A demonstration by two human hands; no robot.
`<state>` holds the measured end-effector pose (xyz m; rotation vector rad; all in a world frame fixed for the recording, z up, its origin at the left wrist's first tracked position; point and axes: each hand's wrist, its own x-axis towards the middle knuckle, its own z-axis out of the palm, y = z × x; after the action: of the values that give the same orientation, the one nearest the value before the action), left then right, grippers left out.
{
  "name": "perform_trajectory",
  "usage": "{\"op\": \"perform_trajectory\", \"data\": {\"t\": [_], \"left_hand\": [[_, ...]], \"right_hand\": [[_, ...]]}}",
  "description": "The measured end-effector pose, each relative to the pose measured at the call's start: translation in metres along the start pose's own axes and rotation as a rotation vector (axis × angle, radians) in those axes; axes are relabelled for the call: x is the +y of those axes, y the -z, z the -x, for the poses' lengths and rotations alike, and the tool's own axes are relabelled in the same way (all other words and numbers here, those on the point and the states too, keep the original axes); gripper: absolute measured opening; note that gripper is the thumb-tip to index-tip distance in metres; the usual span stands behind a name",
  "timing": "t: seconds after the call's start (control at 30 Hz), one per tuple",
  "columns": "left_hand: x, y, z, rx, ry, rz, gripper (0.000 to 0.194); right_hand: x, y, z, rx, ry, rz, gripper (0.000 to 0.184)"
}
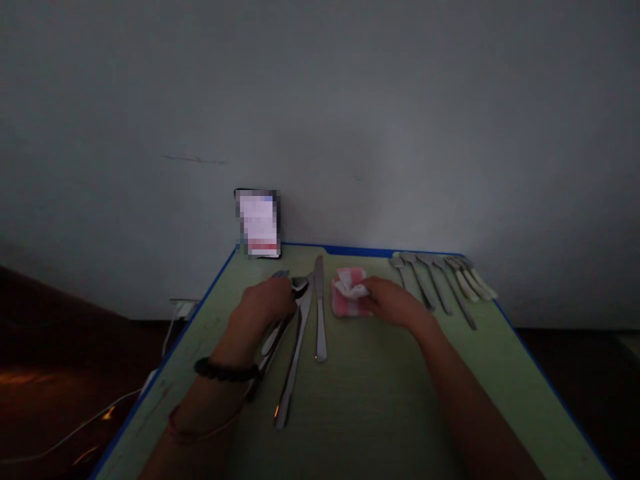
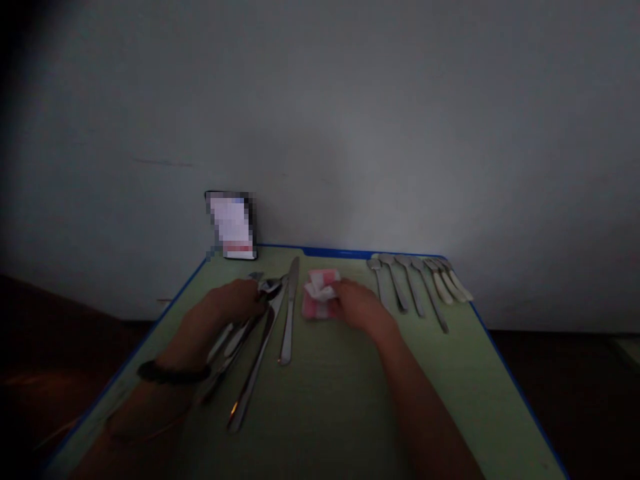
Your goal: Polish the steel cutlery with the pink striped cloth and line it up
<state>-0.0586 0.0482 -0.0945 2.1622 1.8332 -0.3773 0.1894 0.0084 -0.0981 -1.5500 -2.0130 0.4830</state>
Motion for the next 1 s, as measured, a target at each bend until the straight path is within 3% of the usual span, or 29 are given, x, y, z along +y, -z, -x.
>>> {"op": "perform_trajectory", "data": {"t": [0.1, 0.2, 0.27, 0.37, 0.43, 0.6, 0.8, 0.9, 1.0], "left_hand": [[0.007, 0.014, 0.013, 0.044, -0.045, 0.016, 0.027], [0.018, 0.036, 0.036, 0.142, -0.145, 0.058, 0.033], [0.029, 0.049, 0.054, 0.198, -0.259, 0.116, 0.035], [0.046, 0.060, 0.075, 0.242, -0.529, 0.401, 0.032], [0.056, 0.061, 0.082, 0.309, -0.547, 0.479, 0.031], [0.068, 0.058, 0.086, 0.469, -0.525, 0.515, 0.029], [0.062, 0.058, 0.083, 0.431, -0.523, 0.512, 0.025], [0.062, 0.058, 0.082, 0.395, -0.494, 0.502, 0.024], [0.064, 0.056, 0.082, 0.397, -0.484, 0.485, 0.024]], "right_hand": [[0.004, 0.023, -0.005, -0.094, 0.074, -0.025, 0.015], [0.007, 0.050, -0.006, -0.006, 0.009, -0.044, 0.021], [0.005, 0.065, -0.003, 0.113, -0.089, -0.239, 0.023], [-0.007, 0.080, 0.005, 0.229, -0.167, -0.641, 0.024], [-0.018, 0.085, 0.010, 0.259, -0.174, -0.802, 0.024], [-0.038, 0.091, 0.017, 0.292, -0.185, -0.953, 0.033], [-0.041, 0.092, 0.014, 0.292, -0.193, -1.005, 0.035], [-0.041, 0.091, 0.014, 0.390, -0.120, -0.955, 0.028], [-0.049, 0.089, 0.016, 0.481, -0.018, -0.771, 0.019]]}}
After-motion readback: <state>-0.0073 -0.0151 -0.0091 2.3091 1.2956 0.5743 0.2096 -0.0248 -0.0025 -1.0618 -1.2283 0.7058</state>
